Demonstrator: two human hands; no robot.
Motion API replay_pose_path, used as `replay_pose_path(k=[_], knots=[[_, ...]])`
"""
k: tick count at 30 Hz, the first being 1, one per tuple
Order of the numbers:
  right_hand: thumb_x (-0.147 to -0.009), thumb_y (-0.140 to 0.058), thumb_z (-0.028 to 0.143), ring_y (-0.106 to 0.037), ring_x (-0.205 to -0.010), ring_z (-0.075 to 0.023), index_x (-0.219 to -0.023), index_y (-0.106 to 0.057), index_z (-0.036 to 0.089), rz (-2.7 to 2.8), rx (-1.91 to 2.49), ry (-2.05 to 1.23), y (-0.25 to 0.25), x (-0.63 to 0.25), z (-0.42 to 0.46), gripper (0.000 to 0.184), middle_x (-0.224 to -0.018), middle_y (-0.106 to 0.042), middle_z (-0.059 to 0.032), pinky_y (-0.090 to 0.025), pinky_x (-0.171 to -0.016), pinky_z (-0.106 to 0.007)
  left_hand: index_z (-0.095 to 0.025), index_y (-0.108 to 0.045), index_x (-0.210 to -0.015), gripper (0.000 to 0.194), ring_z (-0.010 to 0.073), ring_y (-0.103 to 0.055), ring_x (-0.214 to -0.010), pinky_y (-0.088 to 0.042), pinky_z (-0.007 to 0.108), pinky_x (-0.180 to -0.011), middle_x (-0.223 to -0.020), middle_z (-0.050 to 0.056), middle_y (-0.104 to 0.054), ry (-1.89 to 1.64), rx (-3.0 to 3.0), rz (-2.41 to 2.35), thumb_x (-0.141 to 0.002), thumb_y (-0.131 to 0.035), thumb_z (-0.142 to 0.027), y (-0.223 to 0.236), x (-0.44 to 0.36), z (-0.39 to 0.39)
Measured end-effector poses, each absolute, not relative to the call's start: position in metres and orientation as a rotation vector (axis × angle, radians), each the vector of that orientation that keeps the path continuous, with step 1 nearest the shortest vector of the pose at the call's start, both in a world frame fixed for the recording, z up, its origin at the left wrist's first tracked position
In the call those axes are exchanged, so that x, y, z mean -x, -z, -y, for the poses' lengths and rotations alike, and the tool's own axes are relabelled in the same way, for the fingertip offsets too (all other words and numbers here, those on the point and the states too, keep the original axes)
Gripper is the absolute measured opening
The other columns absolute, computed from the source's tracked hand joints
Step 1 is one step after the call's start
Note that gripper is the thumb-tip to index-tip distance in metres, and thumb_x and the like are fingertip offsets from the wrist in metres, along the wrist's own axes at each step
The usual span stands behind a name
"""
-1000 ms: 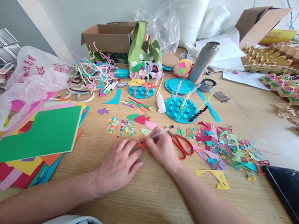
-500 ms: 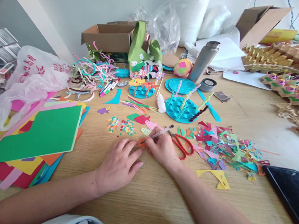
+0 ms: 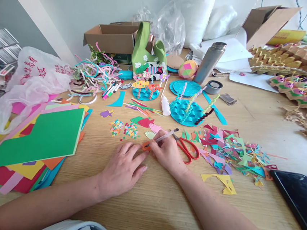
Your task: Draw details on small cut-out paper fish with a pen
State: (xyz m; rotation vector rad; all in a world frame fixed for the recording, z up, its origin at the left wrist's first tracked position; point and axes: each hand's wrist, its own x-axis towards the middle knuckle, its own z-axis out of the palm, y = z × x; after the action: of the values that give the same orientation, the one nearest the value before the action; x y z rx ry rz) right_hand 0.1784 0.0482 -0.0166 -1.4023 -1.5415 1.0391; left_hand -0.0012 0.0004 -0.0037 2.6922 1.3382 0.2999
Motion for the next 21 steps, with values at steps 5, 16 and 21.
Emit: replay_pose_path(k=[5, 16, 21], knots=[[-0.079, -0.057, 0.021, -0.047, -0.042, -0.0121, -0.066, -0.047, 0.023, 1.562, 1.413, -1.032, 0.0156, -0.1788, -0.0475, 0.017, -0.049, -0.052, 0.0041, -0.034, -0.041, -0.025, -0.019, -0.058, -0.13, 0.04, 0.0305, -0.046, -0.116, -0.045, 0.049, -0.097, -0.13, 0.011, -0.055, -0.296, -2.688, -1.34, -0.096, -0.053, -0.039, 0.0024, 0.0012, -0.0008], [-0.079, -0.058, 0.021, -0.047, -0.042, -0.0123, -0.066, -0.048, 0.023, 1.559, 1.421, -1.022, 0.0141, -0.1782, -0.0472, 0.016, -0.05, -0.053, 0.0038, -0.034, -0.041, -0.025, -0.018, -0.058, -0.13, 0.04, 0.0308, -0.045, -0.117, -0.045, 0.05, -0.098, -0.131, 0.012, -0.054, -0.294, -2.685, -1.33, -0.097, -0.051, -0.04, 0.0031, 0.0013, -0.0003], [-0.08, -0.057, 0.021, -0.047, -0.042, -0.0125, -0.066, -0.048, 0.023, 1.568, 1.403, -1.032, 0.0163, -0.1793, -0.0475, 0.017, -0.05, -0.052, 0.004, -0.035, -0.041, -0.025, -0.018, -0.058, -0.131, 0.041, 0.0308, -0.046, -0.115, -0.045, 0.049, -0.096, -0.13, 0.012, -0.054, -0.287, -2.688, -1.328, -0.097, -0.051, -0.039, 0.0027, 0.0012, -0.0008]])
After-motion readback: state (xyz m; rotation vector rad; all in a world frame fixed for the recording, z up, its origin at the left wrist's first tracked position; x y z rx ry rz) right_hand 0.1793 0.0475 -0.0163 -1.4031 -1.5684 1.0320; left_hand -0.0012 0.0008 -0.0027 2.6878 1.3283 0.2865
